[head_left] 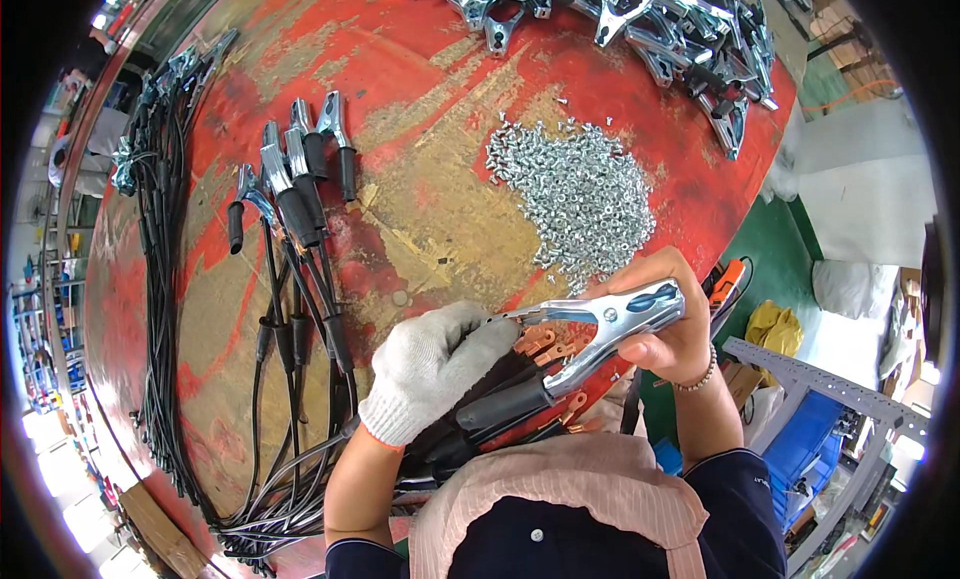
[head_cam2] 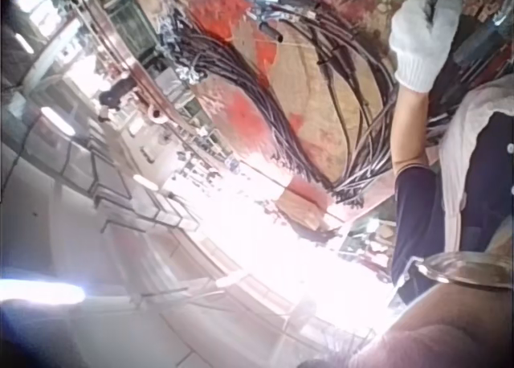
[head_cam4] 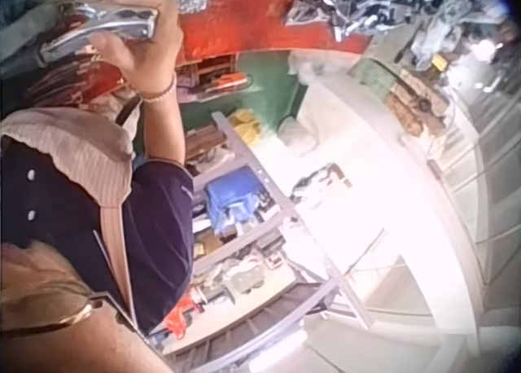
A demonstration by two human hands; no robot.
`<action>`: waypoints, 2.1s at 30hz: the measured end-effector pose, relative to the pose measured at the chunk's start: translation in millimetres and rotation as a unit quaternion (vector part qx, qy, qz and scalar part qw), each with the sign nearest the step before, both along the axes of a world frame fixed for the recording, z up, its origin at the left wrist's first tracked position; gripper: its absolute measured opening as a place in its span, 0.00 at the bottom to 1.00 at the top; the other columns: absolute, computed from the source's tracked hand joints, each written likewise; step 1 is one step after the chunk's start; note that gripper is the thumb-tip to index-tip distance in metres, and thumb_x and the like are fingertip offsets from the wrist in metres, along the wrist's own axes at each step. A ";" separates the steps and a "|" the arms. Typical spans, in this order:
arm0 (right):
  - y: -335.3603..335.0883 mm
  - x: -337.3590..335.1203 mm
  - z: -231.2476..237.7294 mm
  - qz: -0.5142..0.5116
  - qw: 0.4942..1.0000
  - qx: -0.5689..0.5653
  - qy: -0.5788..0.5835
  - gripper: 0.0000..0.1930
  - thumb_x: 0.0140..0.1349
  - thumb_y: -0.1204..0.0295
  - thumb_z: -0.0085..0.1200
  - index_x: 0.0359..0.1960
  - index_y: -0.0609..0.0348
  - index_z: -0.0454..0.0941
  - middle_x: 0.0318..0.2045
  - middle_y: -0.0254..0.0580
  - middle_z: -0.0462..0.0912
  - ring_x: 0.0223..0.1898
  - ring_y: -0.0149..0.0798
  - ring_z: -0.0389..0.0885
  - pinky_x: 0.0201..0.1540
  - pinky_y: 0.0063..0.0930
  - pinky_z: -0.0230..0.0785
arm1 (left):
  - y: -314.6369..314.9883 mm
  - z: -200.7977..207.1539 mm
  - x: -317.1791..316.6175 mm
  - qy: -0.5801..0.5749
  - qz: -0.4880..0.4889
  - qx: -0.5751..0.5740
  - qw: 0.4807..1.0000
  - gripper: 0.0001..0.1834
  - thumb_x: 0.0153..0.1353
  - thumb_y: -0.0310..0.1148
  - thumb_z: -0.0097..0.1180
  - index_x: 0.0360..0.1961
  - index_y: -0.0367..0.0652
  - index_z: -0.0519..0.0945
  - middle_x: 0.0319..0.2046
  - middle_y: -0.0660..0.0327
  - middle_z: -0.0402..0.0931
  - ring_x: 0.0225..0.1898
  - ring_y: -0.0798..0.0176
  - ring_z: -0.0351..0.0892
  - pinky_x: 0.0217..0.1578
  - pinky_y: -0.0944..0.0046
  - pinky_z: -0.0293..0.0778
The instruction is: The person is assembling jumper cables by attaching metal clamps to the ends of heavy-duty wires.
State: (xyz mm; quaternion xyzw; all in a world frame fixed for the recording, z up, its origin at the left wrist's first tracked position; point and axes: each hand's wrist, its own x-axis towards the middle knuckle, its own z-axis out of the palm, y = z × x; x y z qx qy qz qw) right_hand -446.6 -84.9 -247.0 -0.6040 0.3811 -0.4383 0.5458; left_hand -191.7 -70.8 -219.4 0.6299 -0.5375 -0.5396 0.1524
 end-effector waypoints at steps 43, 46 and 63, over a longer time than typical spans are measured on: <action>24.1 53.6 -24.1 -0.022 0.937 0.314 -0.154 0.11 0.66 0.62 0.59 0.34 0.56 0.76 0.24 0.23 0.74 0.22 0.18 0.69 0.22 0.14 0.61 | 21.2 -9.0 -12.3 0.129 -0.060 -0.114 0.983 0.11 0.65 0.33 0.52 0.44 0.38 0.80 0.28 0.48 0.79 0.31 0.49 0.82 0.32 0.57 0.75; 27.1 50.0 -34.0 -0.015 0.918 0.335 -0.210 0.12 0.68 0.61 0.56 0.35 0.57 0.78 0.22 0.24 0.74 0.21 0.18 0.68 0.21 0.14 0.59 | 18.6 -9.3 -13.0 0.142 -0.058 -0.106 0.983 0.11 0.65 0.32 0.52 0.44 0.39 0.80 0.28 0.48 0.79 0.31 0.49 0.82 0.32 0.57 0.75; 37.2 -16.9 -22.5 -0.145 0.951 -0.018 0.271 0.11 0.63 0.72 0.58 0.46 0.58 0.82 0.38 0.41 0.82 0.42 0.40 0.79 0.45 0.33 0.72 | 13.4 -50.2 -8.6 0.009 0.006 -0.356 0.934 0.16 0.61 0.27 0.53 0.50 0.38 0.77 0.21 0.58 0.76 0.16 0.62 0.75 0.16 0.65 0.68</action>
